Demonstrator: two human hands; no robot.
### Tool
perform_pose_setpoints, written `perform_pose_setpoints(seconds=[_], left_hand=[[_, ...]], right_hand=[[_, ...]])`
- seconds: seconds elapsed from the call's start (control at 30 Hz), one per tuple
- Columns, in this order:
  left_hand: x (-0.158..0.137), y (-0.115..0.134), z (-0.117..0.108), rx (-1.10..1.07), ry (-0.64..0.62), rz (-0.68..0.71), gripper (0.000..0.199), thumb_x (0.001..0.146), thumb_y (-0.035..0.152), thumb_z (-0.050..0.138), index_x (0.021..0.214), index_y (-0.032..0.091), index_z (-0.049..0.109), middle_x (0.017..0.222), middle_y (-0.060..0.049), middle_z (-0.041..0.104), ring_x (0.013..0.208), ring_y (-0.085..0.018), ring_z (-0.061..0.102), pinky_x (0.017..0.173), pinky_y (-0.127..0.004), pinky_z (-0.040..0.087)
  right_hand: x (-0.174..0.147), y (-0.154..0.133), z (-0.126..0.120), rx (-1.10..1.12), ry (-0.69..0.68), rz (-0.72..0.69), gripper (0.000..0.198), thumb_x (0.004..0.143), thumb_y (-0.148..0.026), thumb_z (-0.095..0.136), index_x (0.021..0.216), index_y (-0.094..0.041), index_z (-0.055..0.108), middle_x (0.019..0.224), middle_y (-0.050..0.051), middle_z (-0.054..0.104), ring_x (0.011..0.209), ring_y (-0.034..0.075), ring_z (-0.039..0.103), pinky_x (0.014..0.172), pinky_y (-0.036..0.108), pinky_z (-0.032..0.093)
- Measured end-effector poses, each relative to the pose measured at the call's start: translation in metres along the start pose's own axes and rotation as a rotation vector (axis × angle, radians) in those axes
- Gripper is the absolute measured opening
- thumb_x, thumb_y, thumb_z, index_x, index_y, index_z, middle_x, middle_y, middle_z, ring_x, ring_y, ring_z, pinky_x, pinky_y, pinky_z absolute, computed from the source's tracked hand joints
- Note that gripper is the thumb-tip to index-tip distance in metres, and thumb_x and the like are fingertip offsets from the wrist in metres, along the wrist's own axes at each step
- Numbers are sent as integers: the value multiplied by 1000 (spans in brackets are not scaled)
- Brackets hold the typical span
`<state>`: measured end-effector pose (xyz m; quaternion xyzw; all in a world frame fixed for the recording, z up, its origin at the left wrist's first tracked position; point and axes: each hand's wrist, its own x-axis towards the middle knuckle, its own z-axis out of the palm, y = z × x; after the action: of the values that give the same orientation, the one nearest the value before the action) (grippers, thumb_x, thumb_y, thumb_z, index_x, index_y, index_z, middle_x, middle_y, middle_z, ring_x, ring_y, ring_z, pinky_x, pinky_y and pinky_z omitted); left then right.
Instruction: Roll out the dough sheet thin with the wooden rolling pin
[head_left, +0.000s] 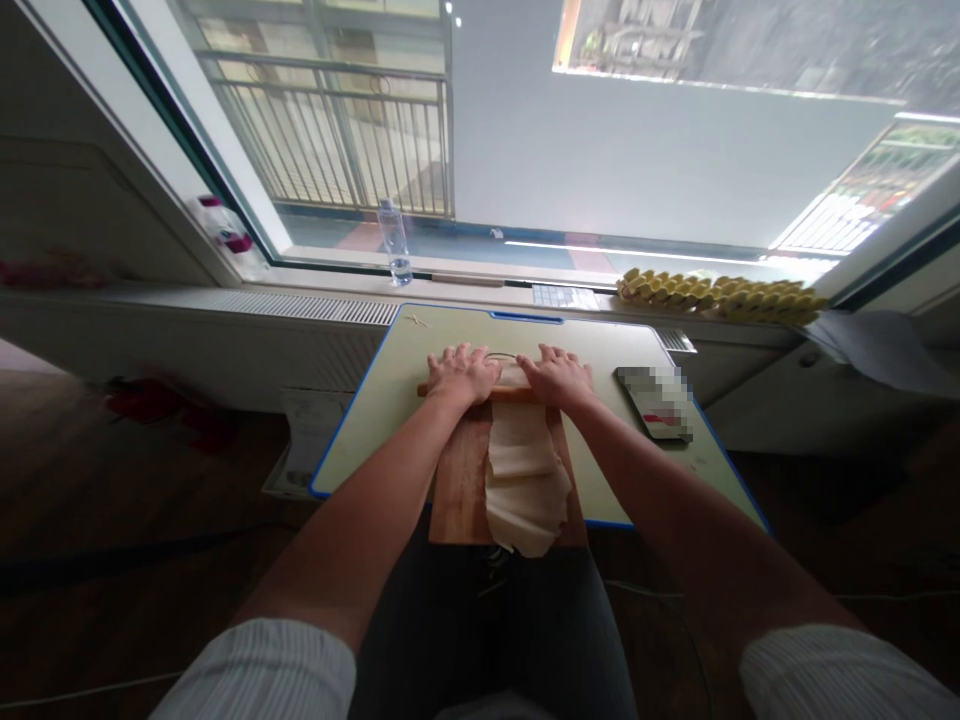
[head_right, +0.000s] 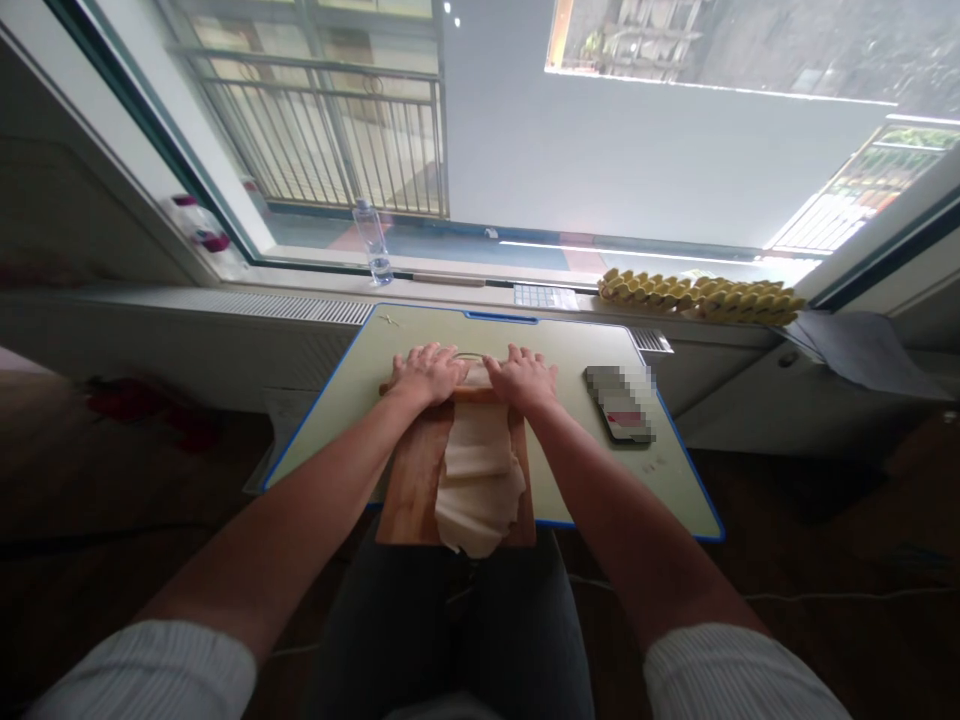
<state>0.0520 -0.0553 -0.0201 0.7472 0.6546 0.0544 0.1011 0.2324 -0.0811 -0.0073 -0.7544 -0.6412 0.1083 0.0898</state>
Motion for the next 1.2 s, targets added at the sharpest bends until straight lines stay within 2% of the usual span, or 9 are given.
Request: perform_pose_setpoints(seconds=[0.1, 0.3, 0.53, 0.83, 1.03, 1.2], left_hand=[[15, 0, -3, 5, -51, 0, 71, 101, 64, 27, 160, 32, 49, 173, -10, 38, 156, -38, 35, 127, -70, 20], [34, 0, -2, 9, -27, 5, 68, 102, 60, 27, 157, 30, 51, 170, -11, 43, 153, -37, 39, 126, -69, 23], [29, 0, -3, 13, -45, 18, 69, 101, 62, 26, 158, 31, 51, 172, -10, 39, 155, -36, 36, 128, -69, 20], [-10, 0, -3, 23, -24, 33, 72, 101, 66, 23, 161, 34, 48, 174, -8, 37, 158, -34, 33, 129, -67, 19], [-52, 0, 2, 32, 69, 48, 68, 103, 59, 26, 161, 31, 49, 173, -8, 39, 158, -33, 34, 130, -65, 19], [-87, -4, 7, 21, 113, 87, 68, 105, 57, 27, 163, 28, 46, 173, -8, 39, 161, -31, 31, 131, -63, 18]], right_hand=[[14, -1, 0, 7, -11, 12, 79, 104, -70, 33, 161, -17, 44, 166, 19, 46, 150, 39, 41, 121, 65, 29], [36, 0, 6, 20, 51, -1, 75, 105, -66, 34, 158, -14, 47, 163, 22, 48, 147, 39, 44, 121, 65, 29], [30, 1, 4, 33, 38, 9, 75, 104, -66, 36, 156, -14, 48, 161, 22, 50, 146, 39, 46, 120, 65, 31], [-8, 1, 0, 2, -9, 32, 78, 102, -68, 34, 162, -18, 43, 167, 18, 44, 150, 39, 42, 122, 62, 30], [-55, -1, 4, -86, 52, 13, 74, 104, -54, 37, 165, -13, 38, 167, 18, 44, 147, 37, 43, 122, 60, 31], [-96, -1, 7, -137, 103, -43, 65, 109, -52, 30, 160, -16, 47, 163, 19, 49, 148, 38, 41, 121, 62, 29]])
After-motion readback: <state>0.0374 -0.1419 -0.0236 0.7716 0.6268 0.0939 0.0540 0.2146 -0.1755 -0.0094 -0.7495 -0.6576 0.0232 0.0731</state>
